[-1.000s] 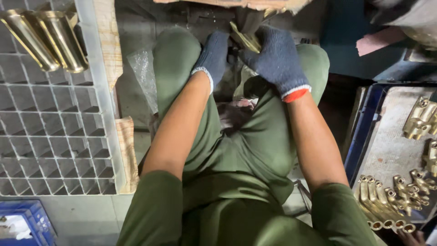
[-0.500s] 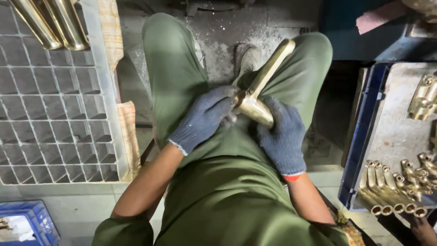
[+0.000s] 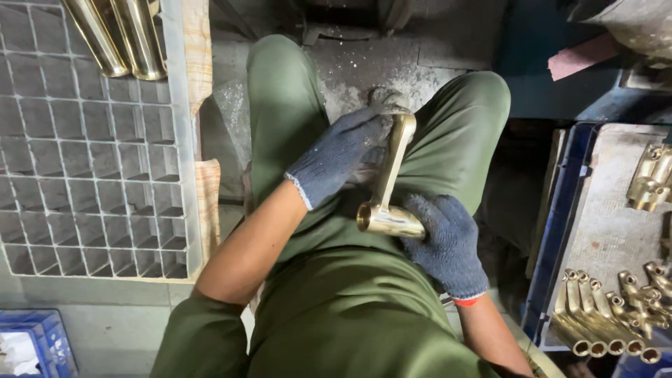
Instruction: The person polishes brass-colored metal faucet components by holding them against a rotating buffing wheel. The person picks up individual parts, applies them to the spinning wheel at different angles, and places the finished items into a grid-style tray.
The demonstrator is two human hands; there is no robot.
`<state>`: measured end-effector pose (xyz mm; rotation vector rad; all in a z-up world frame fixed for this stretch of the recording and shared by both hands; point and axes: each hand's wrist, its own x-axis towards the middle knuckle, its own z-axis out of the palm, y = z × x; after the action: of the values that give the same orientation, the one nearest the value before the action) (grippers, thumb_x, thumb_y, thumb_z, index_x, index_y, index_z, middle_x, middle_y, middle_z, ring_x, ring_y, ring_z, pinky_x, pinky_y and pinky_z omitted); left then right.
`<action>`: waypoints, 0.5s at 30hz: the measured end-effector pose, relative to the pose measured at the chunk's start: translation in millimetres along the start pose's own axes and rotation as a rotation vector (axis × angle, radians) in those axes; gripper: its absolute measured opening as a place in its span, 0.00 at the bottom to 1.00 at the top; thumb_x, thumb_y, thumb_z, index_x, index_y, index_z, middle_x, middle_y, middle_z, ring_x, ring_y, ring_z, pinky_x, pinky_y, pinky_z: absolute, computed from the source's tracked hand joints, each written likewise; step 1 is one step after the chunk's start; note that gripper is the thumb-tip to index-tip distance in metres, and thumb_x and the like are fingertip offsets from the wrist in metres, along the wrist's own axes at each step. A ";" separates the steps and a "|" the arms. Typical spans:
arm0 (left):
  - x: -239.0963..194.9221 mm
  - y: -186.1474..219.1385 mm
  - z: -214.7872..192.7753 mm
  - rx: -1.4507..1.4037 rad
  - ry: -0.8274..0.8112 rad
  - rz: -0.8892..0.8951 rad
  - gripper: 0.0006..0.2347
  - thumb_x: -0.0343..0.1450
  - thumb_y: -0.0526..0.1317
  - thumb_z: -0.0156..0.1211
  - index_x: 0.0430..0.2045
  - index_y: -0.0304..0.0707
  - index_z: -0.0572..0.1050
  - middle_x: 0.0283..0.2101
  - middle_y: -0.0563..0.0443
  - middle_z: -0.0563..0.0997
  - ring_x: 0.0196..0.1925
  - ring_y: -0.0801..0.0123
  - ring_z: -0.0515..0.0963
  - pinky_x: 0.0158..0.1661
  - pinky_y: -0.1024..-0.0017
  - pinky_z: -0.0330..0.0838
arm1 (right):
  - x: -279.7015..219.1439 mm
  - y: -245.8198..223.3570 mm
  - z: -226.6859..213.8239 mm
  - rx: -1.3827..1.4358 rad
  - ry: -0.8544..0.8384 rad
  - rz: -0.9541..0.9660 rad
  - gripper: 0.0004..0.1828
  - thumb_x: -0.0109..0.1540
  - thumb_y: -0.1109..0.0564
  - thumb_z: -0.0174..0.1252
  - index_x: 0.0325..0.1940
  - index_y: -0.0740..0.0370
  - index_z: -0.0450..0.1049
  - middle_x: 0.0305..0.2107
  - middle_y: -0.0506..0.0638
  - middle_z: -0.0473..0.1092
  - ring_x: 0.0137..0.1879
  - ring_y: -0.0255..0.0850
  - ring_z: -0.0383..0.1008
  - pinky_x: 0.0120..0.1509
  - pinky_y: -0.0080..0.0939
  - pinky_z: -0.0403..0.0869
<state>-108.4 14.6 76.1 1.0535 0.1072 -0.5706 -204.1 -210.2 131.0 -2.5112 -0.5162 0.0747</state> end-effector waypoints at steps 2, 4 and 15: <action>2.4 -3.5 -0.9 0.249 0.033 0.105 0.15 0.74 0.39 0.57 0.54 0.38 0.73 0.49 0.49 0.77 0.49 0.65 0.77 0.48 0.67 0.74 | -0.5 3.2 -0.1 -0.008 0.024 -0.043 0.28 0.47 0.56 0.69 0.52 0.62 0.76 0.38 0.59 0.73 0.44 0.57 0.74 0.48 0.53 0.74; 2.6 -7.9 -3.0 1.244 -0.112 0.834 0.18 0.66 0.38 0.62 0.50 0.41 0.71 0.56 0.52 0.77 0.62 0.59 0.77 0.61 0.66 0.74 | -2.9 7.0 -1.3 0.002 0.010 -0.055 0.30 0.46 0.55 0.69 0.52 0.62 0.76 0.39 0.59 0.73 0.44 0.58 0.74 0.49 0.54 0.74; 26.6 8.3 -13.6 0.394 0.029 -0.009 0.12 0.79 0.39 0.48 0.51 0.33 0.76 0.48 0.47 0.77 0.50 0.67 0.75 0.52 0.73 0.70 | 38.2 21.7 -2.4 -0.108 0.061 -0.165 0.28 0.47 0.54 0.67 0.50 0.61 0.75 0.41 0.57 0.73 0.48 0.57 0.73 0.55 0.57 0.72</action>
<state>-79.2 18.7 66.5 1.4446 0.0248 -0.5984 -160.8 -213.6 123.4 -2.5553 -0.7166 -0.0939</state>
